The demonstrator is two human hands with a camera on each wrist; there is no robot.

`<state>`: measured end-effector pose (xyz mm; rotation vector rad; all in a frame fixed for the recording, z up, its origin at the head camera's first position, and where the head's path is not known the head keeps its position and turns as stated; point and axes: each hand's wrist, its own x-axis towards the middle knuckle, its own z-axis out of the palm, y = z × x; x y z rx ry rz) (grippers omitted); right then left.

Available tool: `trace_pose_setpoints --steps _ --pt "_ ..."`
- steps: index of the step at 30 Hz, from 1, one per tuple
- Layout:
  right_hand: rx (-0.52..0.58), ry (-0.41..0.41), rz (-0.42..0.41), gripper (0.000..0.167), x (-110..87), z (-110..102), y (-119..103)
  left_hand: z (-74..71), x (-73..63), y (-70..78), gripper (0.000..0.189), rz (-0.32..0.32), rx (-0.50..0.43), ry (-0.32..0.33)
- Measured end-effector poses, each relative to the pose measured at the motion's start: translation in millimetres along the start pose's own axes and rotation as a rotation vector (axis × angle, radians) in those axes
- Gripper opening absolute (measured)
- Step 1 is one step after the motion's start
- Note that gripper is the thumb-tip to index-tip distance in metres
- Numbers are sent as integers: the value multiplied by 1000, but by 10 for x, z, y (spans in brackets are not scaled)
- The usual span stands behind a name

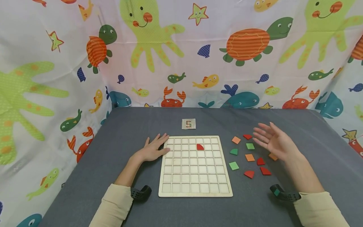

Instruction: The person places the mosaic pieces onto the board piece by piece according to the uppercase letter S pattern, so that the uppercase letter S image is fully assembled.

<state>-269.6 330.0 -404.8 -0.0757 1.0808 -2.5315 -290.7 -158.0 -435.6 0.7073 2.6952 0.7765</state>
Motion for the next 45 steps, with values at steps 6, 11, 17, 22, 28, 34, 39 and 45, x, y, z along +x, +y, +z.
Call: trace_pose_setpoints --steps 6,11,17,22,28,34,39,45 --pt "49 -25 -8 41 -97 -165 -115 -4 2 10 66 9 -5 2" --pt "17 -45 22 41 -146 -278 -200 1 4 4 66 18 -3 4" --pt "-244 -61 73 42 -182 -365 -262 11 6 -15 66 12 -5 6" --pt "-426 -41 114 43 -229 -457 -296 8 7 -4 66 6 -5 1" --pt "-562 -10 136 39 -305 -587 -327 9 7 -12 66 11 -12 0" --pt "-768 10 126 31 -352 -673 -331 11 3 -9 66 12 -21 4" --pt "-874 3 113 31 -391 -668 -297 19 12 2 66 4 -26 0" --pt "-1155 104 79 55 -447 -616 -221 -7 1 7 66 13 -35 2"
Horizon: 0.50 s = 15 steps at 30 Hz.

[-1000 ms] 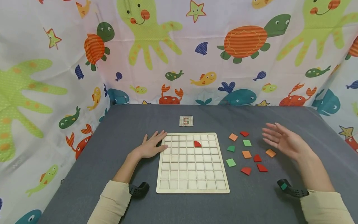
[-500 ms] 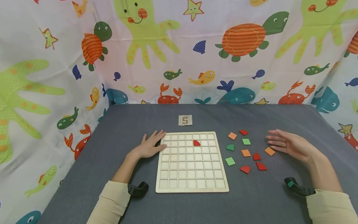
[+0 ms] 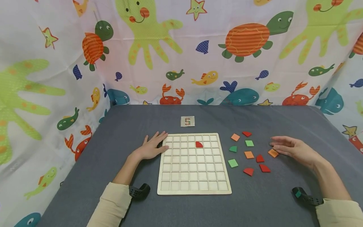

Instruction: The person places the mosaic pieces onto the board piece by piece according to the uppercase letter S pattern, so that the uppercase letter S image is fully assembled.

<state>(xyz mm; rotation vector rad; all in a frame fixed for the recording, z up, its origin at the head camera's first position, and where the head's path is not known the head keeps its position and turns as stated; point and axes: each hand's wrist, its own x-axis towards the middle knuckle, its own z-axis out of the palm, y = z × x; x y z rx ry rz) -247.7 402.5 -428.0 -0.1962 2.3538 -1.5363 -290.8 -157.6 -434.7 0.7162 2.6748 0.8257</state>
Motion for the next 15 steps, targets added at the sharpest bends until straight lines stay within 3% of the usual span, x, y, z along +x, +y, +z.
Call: trace_pose_setpoints --steps 5,15 --pt "-193 42 -25 57 -41 40 -23 -3 -5 9 65 8 3 -2" --pt "-352 72 -69 59 -34 133 -133 14 10 -14 66 0 6 6"
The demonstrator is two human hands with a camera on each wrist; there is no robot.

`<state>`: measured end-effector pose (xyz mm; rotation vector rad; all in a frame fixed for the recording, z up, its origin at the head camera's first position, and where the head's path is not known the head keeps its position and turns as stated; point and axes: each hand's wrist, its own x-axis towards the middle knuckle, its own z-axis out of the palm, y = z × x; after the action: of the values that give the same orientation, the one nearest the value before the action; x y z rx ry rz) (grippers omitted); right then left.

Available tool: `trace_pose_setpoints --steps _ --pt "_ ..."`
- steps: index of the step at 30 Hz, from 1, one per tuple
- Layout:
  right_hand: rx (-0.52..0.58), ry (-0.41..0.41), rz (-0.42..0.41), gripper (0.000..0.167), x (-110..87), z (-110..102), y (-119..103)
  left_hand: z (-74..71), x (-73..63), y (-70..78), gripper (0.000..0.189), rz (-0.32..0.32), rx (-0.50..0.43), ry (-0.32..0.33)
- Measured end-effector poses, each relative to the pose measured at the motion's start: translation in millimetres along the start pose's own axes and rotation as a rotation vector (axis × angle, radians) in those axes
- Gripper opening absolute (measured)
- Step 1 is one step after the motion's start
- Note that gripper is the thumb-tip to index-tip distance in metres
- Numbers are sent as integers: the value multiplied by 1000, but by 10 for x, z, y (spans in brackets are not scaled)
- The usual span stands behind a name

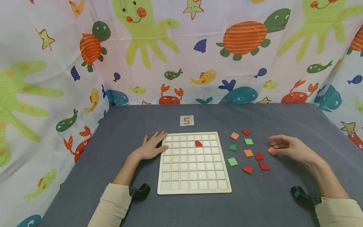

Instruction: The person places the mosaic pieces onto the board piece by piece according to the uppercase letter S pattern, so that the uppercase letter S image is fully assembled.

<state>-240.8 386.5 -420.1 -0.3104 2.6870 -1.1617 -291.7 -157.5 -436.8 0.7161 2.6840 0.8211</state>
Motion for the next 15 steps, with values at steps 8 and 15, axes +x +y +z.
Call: trace_pose_setpoints --steps 8,15 --pt "-71 -4 -34 56 -15 -2 -11 15 19 -17 66 3 12 8" --pt "-103 -11 -70 54 -5 13 -30 14 21 -34 67 3 11 10"
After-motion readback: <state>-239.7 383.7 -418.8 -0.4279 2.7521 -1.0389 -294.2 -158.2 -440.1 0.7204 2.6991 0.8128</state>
